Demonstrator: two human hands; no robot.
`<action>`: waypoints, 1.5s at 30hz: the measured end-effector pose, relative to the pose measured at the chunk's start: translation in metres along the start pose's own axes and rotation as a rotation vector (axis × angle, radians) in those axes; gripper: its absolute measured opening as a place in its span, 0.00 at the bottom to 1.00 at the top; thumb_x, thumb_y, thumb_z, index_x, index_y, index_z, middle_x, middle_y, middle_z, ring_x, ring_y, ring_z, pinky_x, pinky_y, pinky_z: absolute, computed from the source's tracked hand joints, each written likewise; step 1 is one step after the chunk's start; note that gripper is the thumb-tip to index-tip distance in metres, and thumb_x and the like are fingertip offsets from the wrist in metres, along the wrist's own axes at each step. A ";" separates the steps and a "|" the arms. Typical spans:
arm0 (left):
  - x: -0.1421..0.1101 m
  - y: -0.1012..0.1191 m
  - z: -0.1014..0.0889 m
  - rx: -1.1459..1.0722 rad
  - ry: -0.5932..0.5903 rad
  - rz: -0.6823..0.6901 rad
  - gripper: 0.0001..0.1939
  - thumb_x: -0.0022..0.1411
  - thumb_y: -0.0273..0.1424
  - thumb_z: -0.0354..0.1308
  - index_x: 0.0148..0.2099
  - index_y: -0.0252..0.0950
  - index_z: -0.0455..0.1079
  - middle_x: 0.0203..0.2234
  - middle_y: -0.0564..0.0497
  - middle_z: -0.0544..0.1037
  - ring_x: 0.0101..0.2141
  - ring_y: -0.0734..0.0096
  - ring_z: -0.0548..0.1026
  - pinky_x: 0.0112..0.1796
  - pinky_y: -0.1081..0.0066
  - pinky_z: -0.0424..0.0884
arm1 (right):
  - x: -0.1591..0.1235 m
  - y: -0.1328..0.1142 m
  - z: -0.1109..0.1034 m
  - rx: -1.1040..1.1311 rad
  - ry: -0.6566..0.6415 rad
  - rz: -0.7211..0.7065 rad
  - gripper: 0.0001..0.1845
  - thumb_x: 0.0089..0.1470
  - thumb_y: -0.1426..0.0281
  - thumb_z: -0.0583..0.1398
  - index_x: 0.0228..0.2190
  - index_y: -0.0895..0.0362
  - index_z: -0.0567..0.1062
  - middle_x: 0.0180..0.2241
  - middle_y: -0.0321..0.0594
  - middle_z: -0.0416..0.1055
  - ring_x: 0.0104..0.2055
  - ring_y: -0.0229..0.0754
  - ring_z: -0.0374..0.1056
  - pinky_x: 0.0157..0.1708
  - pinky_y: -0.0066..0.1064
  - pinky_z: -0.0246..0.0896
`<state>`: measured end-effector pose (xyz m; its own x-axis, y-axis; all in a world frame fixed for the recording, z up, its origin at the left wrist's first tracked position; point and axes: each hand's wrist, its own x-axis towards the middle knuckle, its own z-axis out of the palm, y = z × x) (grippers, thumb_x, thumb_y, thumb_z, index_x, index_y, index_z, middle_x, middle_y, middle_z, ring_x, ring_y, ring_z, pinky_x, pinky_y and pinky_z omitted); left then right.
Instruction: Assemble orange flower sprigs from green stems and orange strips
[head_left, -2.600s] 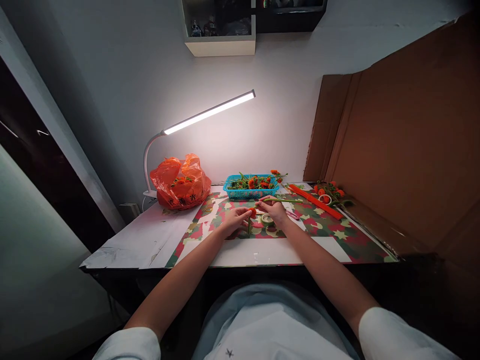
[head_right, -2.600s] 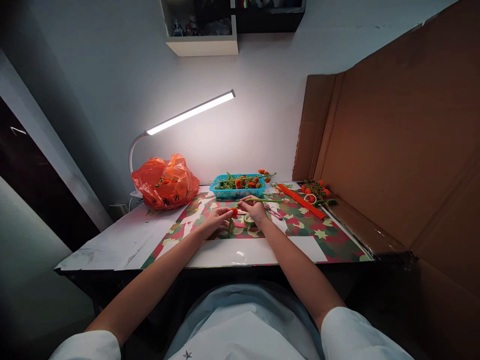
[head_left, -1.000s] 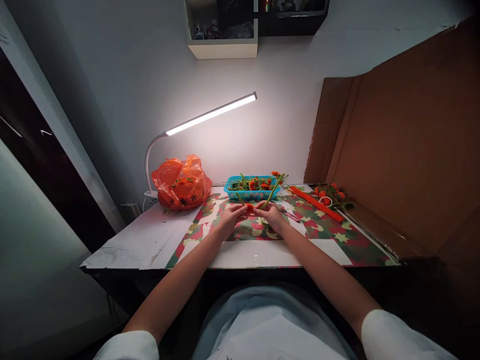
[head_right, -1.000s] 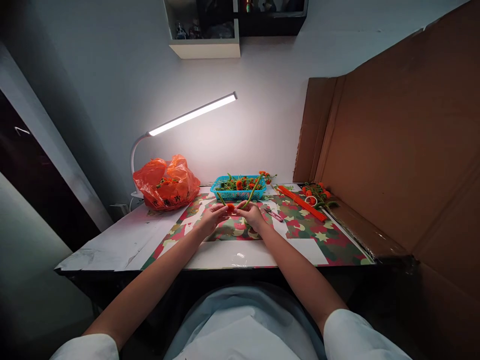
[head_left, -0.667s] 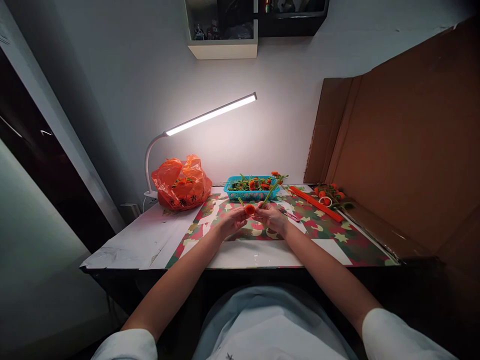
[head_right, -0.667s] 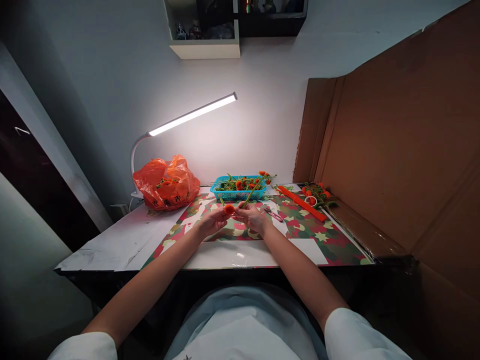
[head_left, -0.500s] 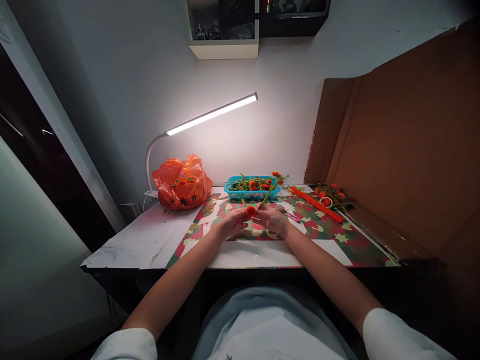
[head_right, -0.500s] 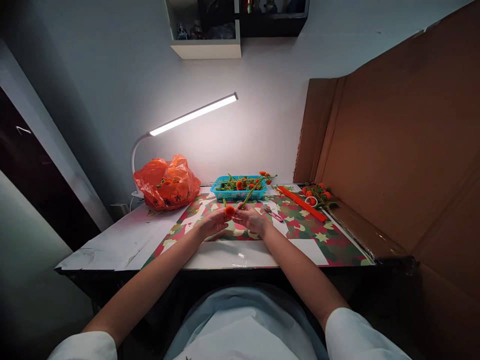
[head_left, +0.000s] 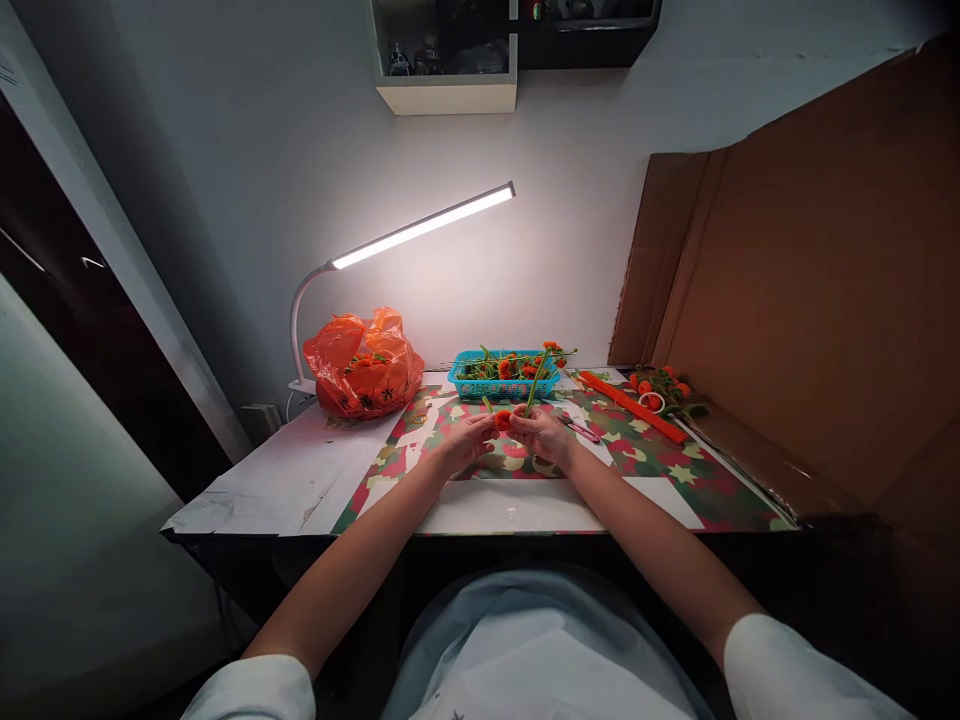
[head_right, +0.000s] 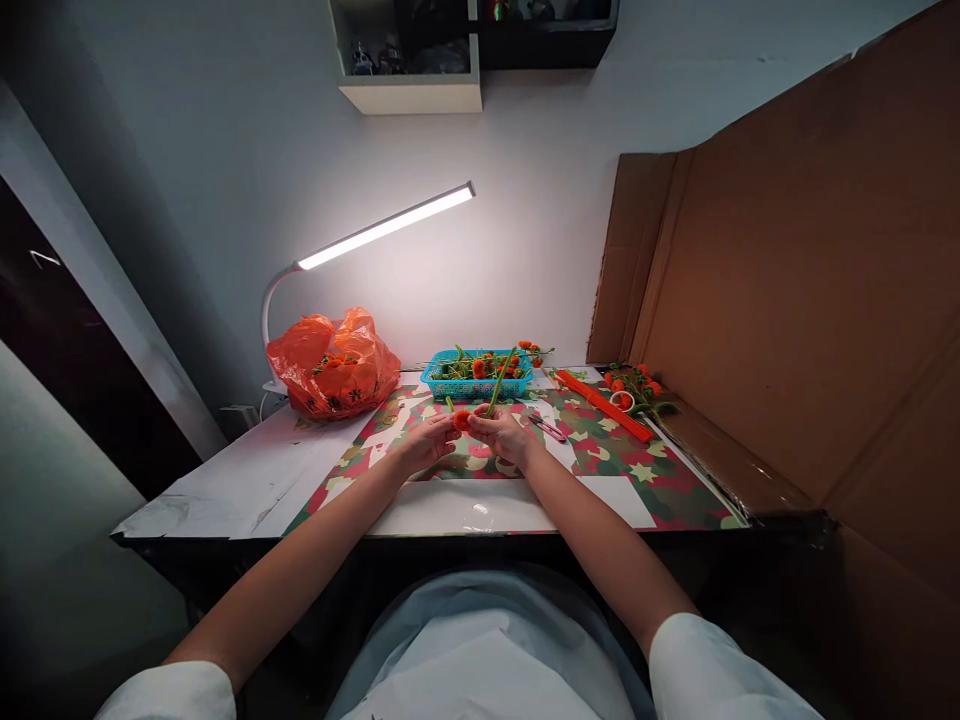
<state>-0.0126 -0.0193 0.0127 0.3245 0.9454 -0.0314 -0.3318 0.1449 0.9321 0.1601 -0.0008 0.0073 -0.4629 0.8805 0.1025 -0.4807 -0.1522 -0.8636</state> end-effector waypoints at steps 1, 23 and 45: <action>0.000 0.000 0.000 -0.003 -0.015 -0.015 0.18 0.44 0.38 0.72 0.35 0.34 0.73 0.26 0.53 0.73 0.27 0.78 0.70 0.25 0.80 0.61 | 0.001 0.001 -0.001 0.018 -0.020 0.014 0.25 0.25 0.66 0.75 0.25 0.55 0.69 0.24 0.30 0.72 0.30 0.36 0.71 0.35 0.28 0.66; -0.006 -0.002 -0.013 -0.015 -0.393 -0.056 0.19 0.45 0.38 0.72 0.34 0.32 0.71 0.23 0.55 0.68 0.22 0.82 0.64 0.25 0.76 0.62 | -0.008 -0.003 0.007 -0.240 -0.256 -0.166 0.21 0.32 0.67 0.74 0.28 0.56 0.71 0.27 0.34 0.73 0.33 0.38 0.71 0.29 0.25 0.63; -0.008 -0.006 -0.007 0.128 -0.417 -0.118 0.21 0.43 0.41 0.72 0.30 0.33 0.68 0.22 0.54 0.70 0.22 0.79 0.67 0.26 0.74 0.63 | -0.005 0.000 0.010 -0.350 -0.176 -0.218 0.20 0.29 0.64 0.74 0.23 0.56 0.71 0.23 0.32 0.70 0.24 0.34 0.64 0.24 0.25 0.61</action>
<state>-0.0198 -0.0259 0.0046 0.6917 0.7220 -0.0164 -0.1678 0.1828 0.9687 0.1551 -0.0100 0.0122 -0.5129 0.7805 0.3574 -0.3142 0.2168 -0.9243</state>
